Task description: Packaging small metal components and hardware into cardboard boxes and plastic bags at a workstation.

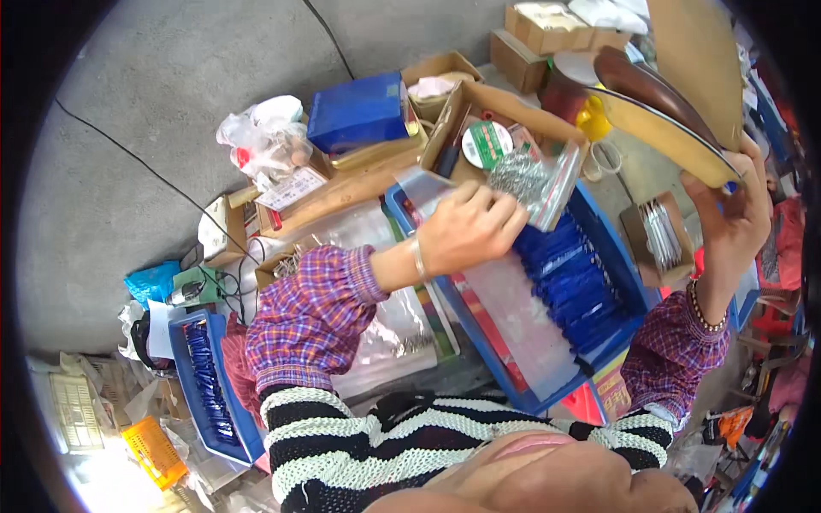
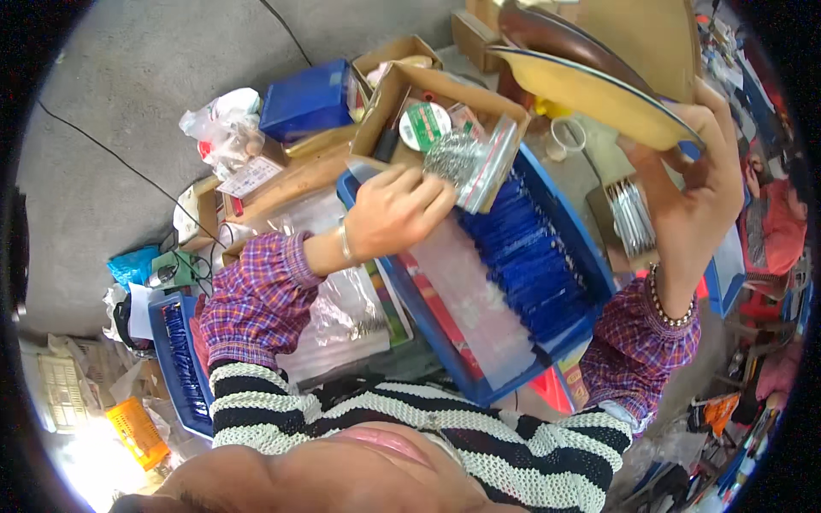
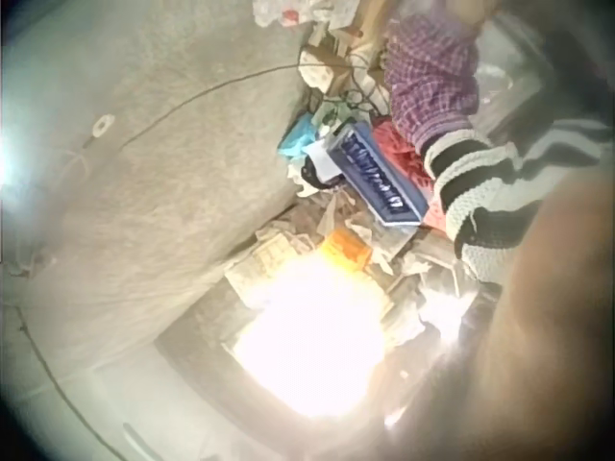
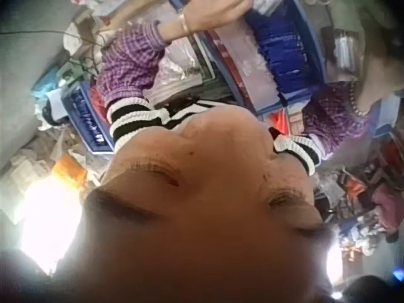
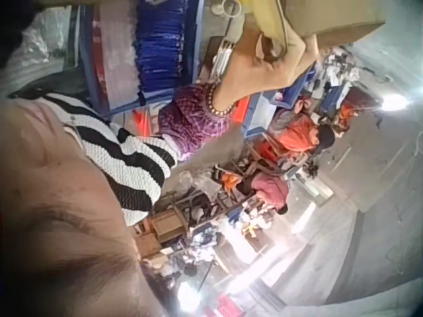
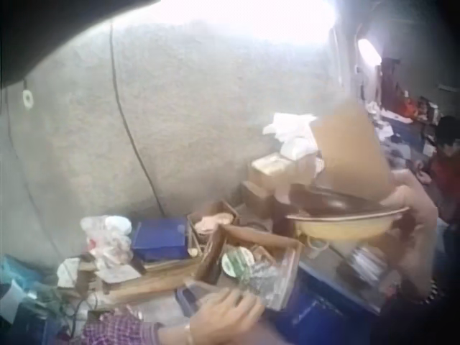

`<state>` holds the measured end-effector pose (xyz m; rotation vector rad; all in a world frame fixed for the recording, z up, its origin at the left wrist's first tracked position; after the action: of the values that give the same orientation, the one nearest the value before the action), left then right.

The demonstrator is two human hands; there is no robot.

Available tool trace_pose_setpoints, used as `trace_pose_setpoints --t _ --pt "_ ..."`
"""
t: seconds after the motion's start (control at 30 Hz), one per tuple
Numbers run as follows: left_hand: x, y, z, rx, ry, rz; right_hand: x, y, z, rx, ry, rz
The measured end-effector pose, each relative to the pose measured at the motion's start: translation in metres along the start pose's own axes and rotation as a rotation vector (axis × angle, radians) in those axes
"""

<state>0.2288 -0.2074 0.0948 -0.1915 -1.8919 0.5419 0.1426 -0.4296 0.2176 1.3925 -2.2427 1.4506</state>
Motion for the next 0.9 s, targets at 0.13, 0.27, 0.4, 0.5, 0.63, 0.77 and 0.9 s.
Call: trace_pose_setpoints --t 0.13,0.27,0.4,0.5,0.63,0.77,0.9 --pt "0.017 0.046 0.036 -0.095 0.007 -0.161 0.005 0.046 0.01 -0.095 -0.01 -0.05" --pt "0.027 0.076 0.06 -0.177 0.029 -0.139 0.002 0.084 0.017 -0.19 -0.067 -0.075" --pt "0.033 0.091 0.078 -0.204 0.081 -0.158 -0.001 0.114 0.015 -0.229 -0.103 -0.094" --pt "0.034 0.1 0.088 -0.22 0.1 -0.179 -0.005 0.13 0.018 -0.278 -0.156 -0.108" --pt "0.037 0.104 0.093 -0.195 0.098 -0.185 -0.013 0.141 0.018 -0.332 -0.175 -0.143" --pt "0.036 0.106 0.097 -0.228 0.07 -0.118 -0.016 0.148 0.019 -0.311 -0.163 -0.192" --pt "0.039 0.106 0.1 -0.244 0.085 -0.172 -0.017 0.151 0.016 -0.351 -0.086 -0.168"
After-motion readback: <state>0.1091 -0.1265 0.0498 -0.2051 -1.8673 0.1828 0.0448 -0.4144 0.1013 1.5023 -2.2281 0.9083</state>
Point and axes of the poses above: each hand's wrist, its own y-axis away from the middle knuckle, its own x-axis out of the back of the hand, z = x × y, the point moved 5 cm from there along -y, towards the middle knuckle, and after that the axes turned 12 degrees about -z, right-handed, at the moved point
